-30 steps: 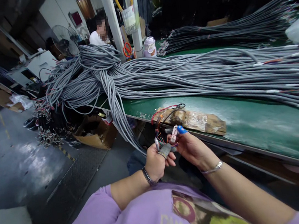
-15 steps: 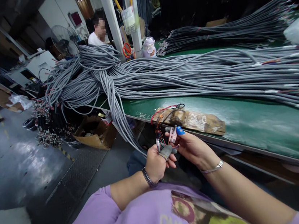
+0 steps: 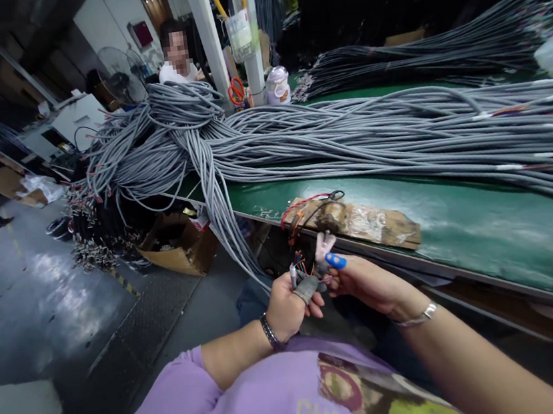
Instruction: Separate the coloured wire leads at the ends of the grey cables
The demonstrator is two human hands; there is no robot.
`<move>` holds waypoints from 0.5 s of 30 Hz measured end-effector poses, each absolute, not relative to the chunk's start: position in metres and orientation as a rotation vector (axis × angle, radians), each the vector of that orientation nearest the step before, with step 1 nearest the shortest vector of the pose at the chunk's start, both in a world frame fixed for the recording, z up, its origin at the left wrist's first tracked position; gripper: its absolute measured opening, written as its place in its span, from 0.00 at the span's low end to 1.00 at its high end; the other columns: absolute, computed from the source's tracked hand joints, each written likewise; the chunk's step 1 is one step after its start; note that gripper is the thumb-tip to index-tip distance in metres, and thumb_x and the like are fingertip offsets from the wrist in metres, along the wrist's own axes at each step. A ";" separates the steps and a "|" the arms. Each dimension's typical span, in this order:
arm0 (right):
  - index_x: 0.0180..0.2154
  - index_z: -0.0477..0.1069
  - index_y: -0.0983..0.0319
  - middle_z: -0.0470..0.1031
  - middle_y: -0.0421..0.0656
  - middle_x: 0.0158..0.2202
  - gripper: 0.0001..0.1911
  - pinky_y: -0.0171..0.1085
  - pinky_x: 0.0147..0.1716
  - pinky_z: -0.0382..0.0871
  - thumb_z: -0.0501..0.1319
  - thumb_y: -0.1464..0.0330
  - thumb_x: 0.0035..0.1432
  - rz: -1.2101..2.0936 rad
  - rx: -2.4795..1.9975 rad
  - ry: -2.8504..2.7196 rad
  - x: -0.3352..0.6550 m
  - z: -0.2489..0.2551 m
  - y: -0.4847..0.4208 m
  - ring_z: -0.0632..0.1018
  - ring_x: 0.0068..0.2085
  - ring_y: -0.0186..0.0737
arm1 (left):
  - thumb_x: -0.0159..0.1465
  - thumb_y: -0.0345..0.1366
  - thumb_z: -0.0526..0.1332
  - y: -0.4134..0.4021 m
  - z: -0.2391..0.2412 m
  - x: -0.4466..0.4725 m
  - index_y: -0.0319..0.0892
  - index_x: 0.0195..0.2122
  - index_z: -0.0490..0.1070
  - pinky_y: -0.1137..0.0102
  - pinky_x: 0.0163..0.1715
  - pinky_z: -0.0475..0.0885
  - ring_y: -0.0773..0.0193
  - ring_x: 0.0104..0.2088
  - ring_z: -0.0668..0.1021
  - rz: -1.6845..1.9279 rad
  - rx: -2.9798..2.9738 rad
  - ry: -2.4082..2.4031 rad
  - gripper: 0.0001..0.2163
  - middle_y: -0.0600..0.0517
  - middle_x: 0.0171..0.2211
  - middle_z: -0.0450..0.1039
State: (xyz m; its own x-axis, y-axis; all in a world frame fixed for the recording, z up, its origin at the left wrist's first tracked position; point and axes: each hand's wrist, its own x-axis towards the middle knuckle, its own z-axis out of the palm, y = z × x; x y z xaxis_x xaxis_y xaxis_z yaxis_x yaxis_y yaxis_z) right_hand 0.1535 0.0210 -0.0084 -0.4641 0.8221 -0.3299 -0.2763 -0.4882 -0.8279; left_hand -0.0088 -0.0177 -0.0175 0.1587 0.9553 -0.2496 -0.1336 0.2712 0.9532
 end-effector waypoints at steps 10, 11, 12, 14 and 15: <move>0.27 0.74 0.64 0.74 0.40 0.24 0.17 0.35 0.29 0.66 0.71 0.56 0.45 1.844 -1.013 -1.365 0.152 -0.001 0.013 0.70 0.26 0.34 | 0.53 0.49 0.65 -0.015 -0.017 -0.013 0.38 0.28 0.68 0.77 0.13 0.57 0.69 0.15 0.73 0.562 1.095 0.991 0.17 0.52 0.19 0.71; 0.27 0.74 0.64 0.74 0.40 0.25 0.17 0.34 0.29 0.65 0.71 0.56 0.45 1.801 -1.032 -1.318 0.154 -0.005 0.013 0.70 0.26 0.33 | 0.53 0.49 0.64 -0.014 -0.017 -0.014 0.38 0.28 0.68 0.77 0.12 0.57 0.69 0.15 0.73 0.601 1.078 1.001 0.17 0.53 0.19 0.71; 0.28 0.74 0.63 0.73 0.40 0.26 0.18 0.34 0.29 0.65 0.70 0.55 0.46 1.772 -1.049 -1.248 0.156 -0.009 0.013 0.70 0.26 0.33 | 0.53 0.49 0.64 -0.014 -0.017 -0.014 0.38 0.29 0.68 0.77 0.12 0.56 0.69 0.15 0.73 0.652 1.052 1.014 0.17 0.53 0.19 0.71; 0.31 0.74 0.63 0.73 0.41 0.27 0.19 0.34 0.28 0.65 0.70 0.54 0.47 1.764 -1.066 -1.098 0.160 -0.017 0.010 0.69 0.27 0.32 | 0.53 0.50 0.64 -0.012 -0.017 -0.014 0.38 0.30 0.68 0.77 0.12 0.56 0.69 0.15 0.73 0.758 0.991 1.044 0.18 0.53 0.19 0.71; 0.32 0.74 0.62 0.73 0.41 0.28 0.19 0.34 0.28 0.66 0.70 0.54 0.47 1.774 -1.067 -1.051 0.161 -0.021 0.008 0.69 0.27 0.32 | 0.53 0.50 0.64 -0.012 -0.017 -0.014 0.37 0.29 0.68 0.77 0.12 0.55 0.70 0.15 0.73 0.801 0.965 1.056 0.18 0.53 0.19 0.71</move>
